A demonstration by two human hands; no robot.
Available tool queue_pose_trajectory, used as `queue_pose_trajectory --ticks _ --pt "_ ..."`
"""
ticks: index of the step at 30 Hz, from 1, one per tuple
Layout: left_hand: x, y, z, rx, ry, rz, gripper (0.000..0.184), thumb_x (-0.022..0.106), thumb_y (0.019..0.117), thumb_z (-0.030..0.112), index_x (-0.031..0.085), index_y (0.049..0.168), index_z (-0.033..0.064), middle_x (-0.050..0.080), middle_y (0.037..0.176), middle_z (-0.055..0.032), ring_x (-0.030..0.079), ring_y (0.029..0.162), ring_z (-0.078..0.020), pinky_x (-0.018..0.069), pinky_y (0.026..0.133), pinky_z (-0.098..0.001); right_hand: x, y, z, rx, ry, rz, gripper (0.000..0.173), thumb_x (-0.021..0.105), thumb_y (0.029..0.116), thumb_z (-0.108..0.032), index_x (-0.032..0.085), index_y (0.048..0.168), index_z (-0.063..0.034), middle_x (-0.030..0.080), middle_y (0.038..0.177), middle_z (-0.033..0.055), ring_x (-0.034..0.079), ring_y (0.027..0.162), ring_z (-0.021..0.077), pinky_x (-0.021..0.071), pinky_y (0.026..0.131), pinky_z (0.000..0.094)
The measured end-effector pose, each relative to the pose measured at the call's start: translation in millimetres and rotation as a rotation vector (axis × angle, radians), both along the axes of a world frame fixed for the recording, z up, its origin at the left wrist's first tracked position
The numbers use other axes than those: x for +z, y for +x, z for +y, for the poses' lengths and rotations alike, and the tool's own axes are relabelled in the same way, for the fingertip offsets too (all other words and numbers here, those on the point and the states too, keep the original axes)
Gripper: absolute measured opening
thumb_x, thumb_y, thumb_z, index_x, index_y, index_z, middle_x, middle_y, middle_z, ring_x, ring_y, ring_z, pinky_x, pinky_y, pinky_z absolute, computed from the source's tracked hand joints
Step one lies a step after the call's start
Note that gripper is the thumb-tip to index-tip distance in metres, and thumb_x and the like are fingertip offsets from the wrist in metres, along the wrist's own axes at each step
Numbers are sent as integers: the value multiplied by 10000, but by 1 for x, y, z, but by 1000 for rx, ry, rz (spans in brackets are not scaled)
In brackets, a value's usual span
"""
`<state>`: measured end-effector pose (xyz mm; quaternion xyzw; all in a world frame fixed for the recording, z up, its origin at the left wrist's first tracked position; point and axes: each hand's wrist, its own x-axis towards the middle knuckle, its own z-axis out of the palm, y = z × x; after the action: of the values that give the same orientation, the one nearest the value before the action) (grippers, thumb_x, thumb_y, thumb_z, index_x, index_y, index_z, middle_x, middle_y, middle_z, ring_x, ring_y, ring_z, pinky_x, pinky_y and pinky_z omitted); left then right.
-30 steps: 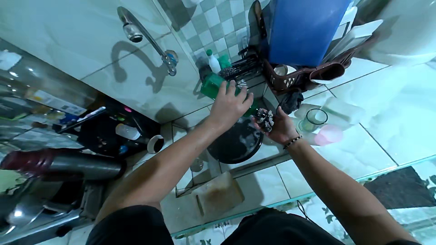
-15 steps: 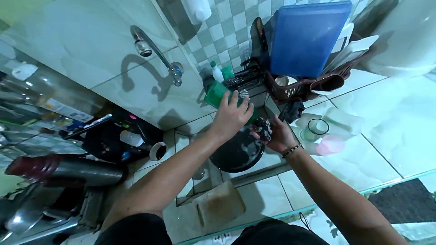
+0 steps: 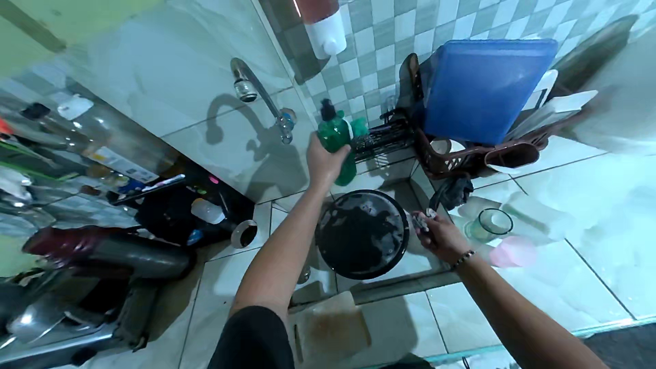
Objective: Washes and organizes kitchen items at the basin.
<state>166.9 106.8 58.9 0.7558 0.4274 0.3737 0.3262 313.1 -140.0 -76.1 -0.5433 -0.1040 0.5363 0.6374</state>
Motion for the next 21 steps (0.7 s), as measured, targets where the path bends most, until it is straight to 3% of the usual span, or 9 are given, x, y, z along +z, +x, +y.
queue_pose_trajectory --ticks 4,6,8,10,12,13,15,17,21 --pt "10 22 42 151 14 -140 828 763 880 180 300 1523 -57 521 1435 -257 535 1339 -303 451 1123 -443 -9 -1 -18 -8 -194 -173 398 435 1104 -412 578 968 -66 515 600 -8 432 410 72 392 383 221" --pt "12 35 58 213 34 -136 789 740 890 182 323 1515 -57 533 1422 -265 540 1330 -319 455 1109 -457 -16 1 -28 13 -207 -157 546 326 1108 -497 578 852 -86 530 588 -11 476 436 85 417 409 235" --pt "6 46 72 260 45 -143 756 729 902 201 344 1500 -56 558 1387 -264 567 1300 -317 477 1087 -449 -20 6 -38 67 -193 -80 542 286 1114 -471 630 950 -85 617 698 15 551 533 112 456 463 260" --pt "2 57 81 322 13 -133 771 731 915 224 331 1516 -46 532 1418 -270 549 1316 -328 459 1100 -447 -24 15 -47 130 -128 -51 338 374 1110 -265 643 1157 -65 683 899 53 631 674 140 527 545 289" --pt "-5 65 87 355 -12 -110 802 725 931 232 287 1545 -44 484 1475 -270 510 1359 -332 425 1130 -443 -30 21 -53 165 -59 -76 266 459 1064 -84 596 1288 -41 682 993 63 632 681 116 537 547 260" --pt "-10 69 92 369 -13 -100 820 724 933 237 271 1559 -39 488 1481 -265 512 1364 -333 426 1133 -444 -34 23 -54 151 -54 -91 265 477 1057 -64 602 1289 -31 685 968 58 596 625 88 497 507 230" --pt "-20 75 99 388 1 -76 837 724 932 239 258 1575 -25 480 1503 -249 508 1377 -323 420 1142 -441 -39 22 -54 86 -72 -104 184 485 1072 -94 619 1174 -21 648 795 27 491 492 47 404 421 193" --pt "-29 76 102 390 8 -56 835 723 932 257 263 1572 -20 446 1530 -246 472 1406 -324 402 1159 -435 -42 21 -52 54 -134 -119 176 506 1087 -207 597 1059 -59 586 698 -1 441 451 45 372 397 196" --pt "-47 81 107 395 58 -17 846 724 930 289 266 1551 -58 441 1519 -270 459 1416 -319 378 1179 -393 -40 18 -52 29 -260 -252 447 448 1100 -396 577 810 -82 479 593 -37 415 457 53 369 441 228"
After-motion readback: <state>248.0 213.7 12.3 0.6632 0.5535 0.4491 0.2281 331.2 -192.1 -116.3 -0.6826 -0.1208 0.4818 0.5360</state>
